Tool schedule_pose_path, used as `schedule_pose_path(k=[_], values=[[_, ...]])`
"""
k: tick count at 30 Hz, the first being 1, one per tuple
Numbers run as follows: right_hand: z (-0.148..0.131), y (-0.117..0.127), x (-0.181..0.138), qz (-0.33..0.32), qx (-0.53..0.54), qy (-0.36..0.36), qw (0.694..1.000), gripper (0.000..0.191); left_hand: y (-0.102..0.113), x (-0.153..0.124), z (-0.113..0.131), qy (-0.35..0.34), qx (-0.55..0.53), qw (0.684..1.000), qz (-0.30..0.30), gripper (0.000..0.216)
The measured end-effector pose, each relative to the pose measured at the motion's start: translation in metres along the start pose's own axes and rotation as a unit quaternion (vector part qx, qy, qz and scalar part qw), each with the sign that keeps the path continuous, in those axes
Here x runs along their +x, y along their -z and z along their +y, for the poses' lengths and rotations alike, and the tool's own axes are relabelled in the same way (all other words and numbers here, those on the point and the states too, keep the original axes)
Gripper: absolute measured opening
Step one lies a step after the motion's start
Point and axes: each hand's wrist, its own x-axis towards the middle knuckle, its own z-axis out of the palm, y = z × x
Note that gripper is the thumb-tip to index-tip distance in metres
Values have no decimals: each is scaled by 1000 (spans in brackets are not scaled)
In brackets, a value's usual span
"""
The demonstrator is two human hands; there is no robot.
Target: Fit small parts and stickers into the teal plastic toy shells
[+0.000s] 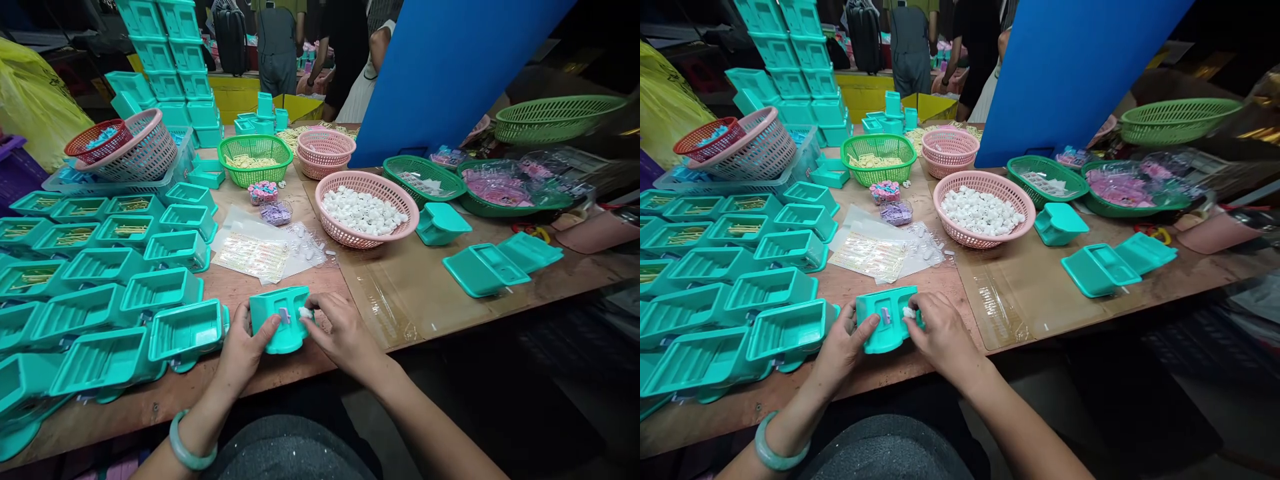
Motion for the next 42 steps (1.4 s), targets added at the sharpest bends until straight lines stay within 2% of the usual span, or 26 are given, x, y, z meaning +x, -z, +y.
schedule_pose_path(k=[4,7,10,12,14,17,20,25,30,32,34,38,40,42], values=[[-6,-7,1,29,-22,-55,998,2,1,1,-1,-7,-2,1000,4,70],[-7,3,3,-9,113,-114,987,14,3,3,2,23,-31,999,-4,74],[2,17,5,-1,188,-117,975,15,7,5,4,44,-42,998,-4,74],[11,19,7,12,166,-89,982,14,8,6,5,41,-41,998,-5,72],[18,14,10,-8,153,-70,986,12,7,7,4,40,-41,998,-10,72],[20,-1,16,-45,167,-80,982,5,8,9,2,41,-45,998,-17,73],[12,-10,20,-43,149,-100,983,6,10,11,-1,39,-49,998,-18,69],[4,-1,15,-64,100,-82,990,17,11,10,-2,39,-38,998,-23,67],[6,7,6,-76,77,-82,991,12,12,12,0,40,-19,998,-45,68],[17,7,9,-59,118,-90,987,15,15,14,-1,45,-16,998,-39,66],[41,6,19,-21,141,-126,982,18,17,15,-3,47,-19,998,-30,65],[105,3,54,67,3,-233,970,26,17,15,-5,43,-29,998,-19,66],[129,0,68,73,-31,-249,965,28,16,15,-6,44,-30,998,-15,65],[140,-1,72,74,-31,-251,965,24,16,14,-7,44,-26,999,-11,64]])
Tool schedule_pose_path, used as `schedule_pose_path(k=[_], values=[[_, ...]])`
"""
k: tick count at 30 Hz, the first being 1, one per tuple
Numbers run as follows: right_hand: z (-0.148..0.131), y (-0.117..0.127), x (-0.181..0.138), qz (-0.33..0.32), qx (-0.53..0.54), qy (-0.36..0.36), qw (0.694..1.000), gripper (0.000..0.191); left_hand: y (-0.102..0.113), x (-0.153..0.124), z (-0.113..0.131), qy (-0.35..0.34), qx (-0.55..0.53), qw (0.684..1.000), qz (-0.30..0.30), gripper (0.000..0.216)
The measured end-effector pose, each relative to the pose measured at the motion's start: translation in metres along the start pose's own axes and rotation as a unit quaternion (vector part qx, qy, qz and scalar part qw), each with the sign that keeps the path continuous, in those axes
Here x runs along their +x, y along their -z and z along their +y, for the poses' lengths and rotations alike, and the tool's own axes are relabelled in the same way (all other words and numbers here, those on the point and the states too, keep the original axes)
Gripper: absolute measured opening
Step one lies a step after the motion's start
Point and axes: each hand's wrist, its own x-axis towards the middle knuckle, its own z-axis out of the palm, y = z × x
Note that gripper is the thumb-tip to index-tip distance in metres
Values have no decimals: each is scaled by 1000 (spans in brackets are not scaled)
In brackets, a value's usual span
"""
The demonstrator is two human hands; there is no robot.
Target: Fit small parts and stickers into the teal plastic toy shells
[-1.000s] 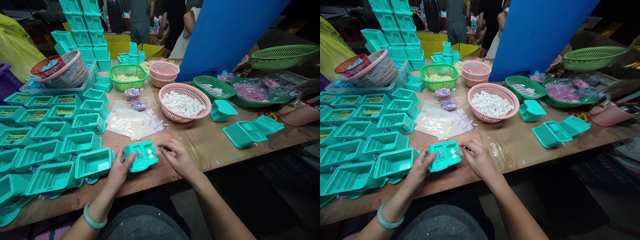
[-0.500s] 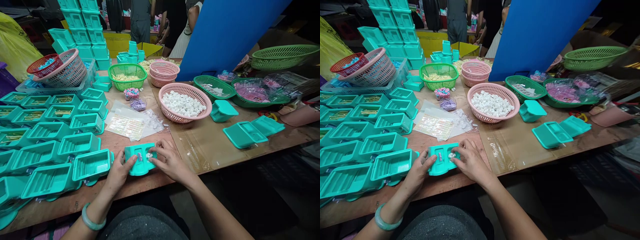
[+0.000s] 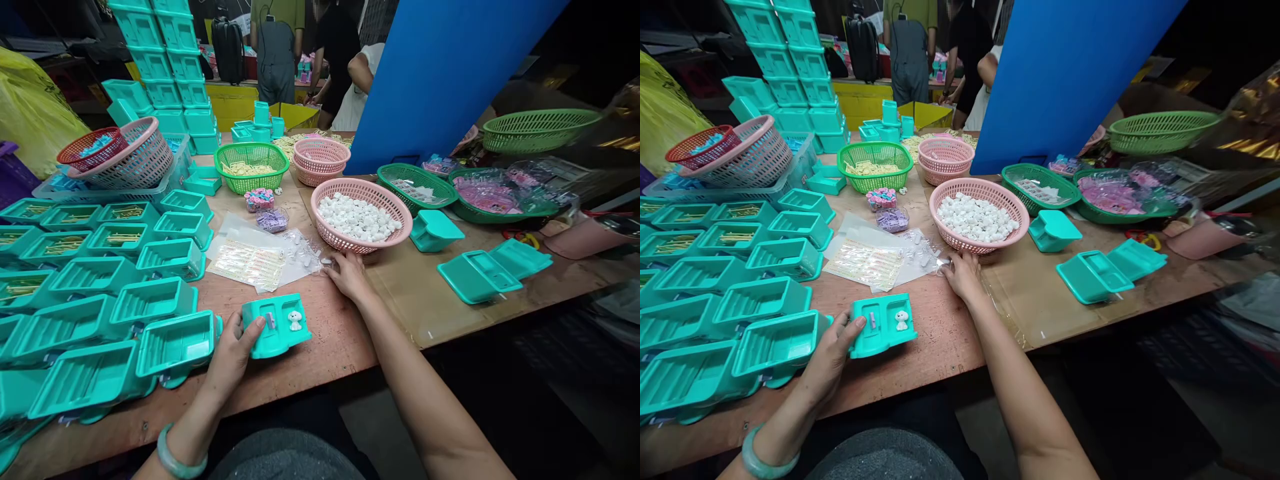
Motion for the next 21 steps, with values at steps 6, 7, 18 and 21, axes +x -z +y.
schedule_pose_path(k=[6,7,18,21], values=[[-2,6,-44,-30,111,6,993,23,0,-3,2,-7,1,1000,6,65],[-4,7,-56,-44,163,9,986,27,0,-3,3,-9,3,1000,7,66],[-9,36,-122,-79,200,-48,976,20,-4,-5,3,-33,50,998,24,64],[-29,29,-129,-146,415,-161,883,40,-8,-5,4,-35,60,997,28,64]])
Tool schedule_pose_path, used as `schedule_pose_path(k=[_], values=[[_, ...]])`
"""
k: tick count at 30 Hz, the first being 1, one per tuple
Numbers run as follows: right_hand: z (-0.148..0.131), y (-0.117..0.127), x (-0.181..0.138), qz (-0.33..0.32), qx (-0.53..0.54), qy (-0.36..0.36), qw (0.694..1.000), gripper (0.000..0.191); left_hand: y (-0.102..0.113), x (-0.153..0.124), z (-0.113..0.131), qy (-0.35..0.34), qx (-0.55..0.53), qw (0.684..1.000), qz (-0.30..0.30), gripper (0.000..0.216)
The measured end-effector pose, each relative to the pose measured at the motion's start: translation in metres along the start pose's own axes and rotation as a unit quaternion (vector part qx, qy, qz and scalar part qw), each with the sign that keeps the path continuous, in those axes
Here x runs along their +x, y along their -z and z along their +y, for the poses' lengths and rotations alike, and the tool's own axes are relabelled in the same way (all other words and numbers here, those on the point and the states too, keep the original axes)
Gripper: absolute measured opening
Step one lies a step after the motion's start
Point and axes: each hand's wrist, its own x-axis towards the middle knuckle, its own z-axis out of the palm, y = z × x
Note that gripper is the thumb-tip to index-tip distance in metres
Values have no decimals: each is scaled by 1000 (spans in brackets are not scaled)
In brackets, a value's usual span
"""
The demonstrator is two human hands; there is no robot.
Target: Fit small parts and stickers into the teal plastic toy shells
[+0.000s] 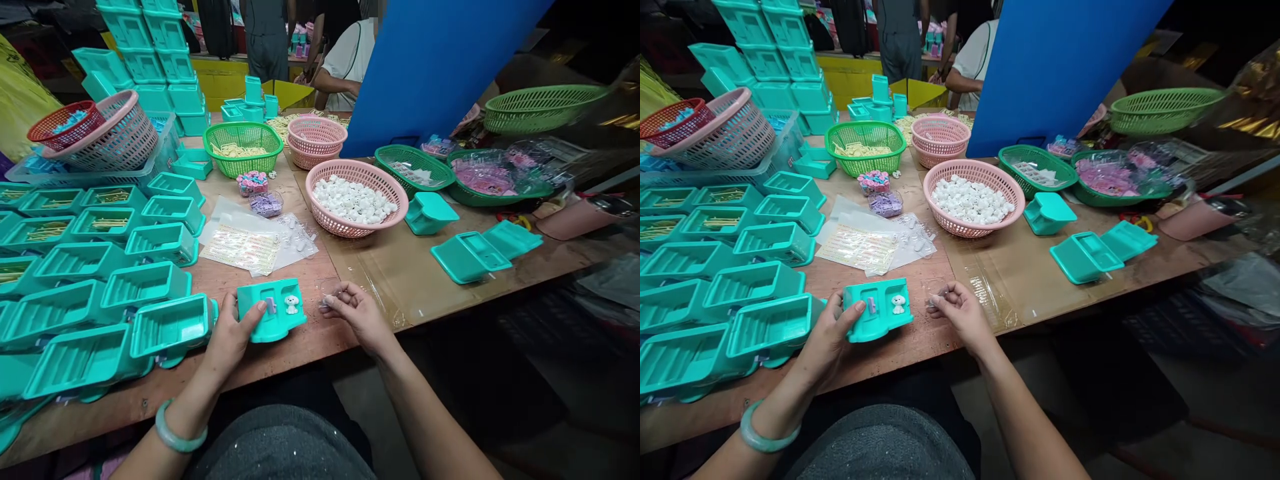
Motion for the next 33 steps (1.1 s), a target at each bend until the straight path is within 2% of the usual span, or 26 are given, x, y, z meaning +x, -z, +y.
schedule_pose_path(k=[3,7,15,22,26,33], values=[[1,-25,-5,-11,80,-17,997,47,-3,-2,4,-6,-3,1000,-2,63],[8,-40,-7,25,52,35,998,45,-5,-4,7,-6,-26,1000,2,62],[8,-36,-9,38,-61,78,994,34,-7,-5,8,-9,-17,1000,5,63],[-2,-41,-15,65,-199,122,970,34,-6,-5,6,-20,32,999,24,63],[-6,-39,-15,59,-210,99,971,38,-6,-3,9,-31,56,998,21,57],[-16,-31,-8,7,-172,44,984,40,-4,1,14,-1,36,999,2,59]])
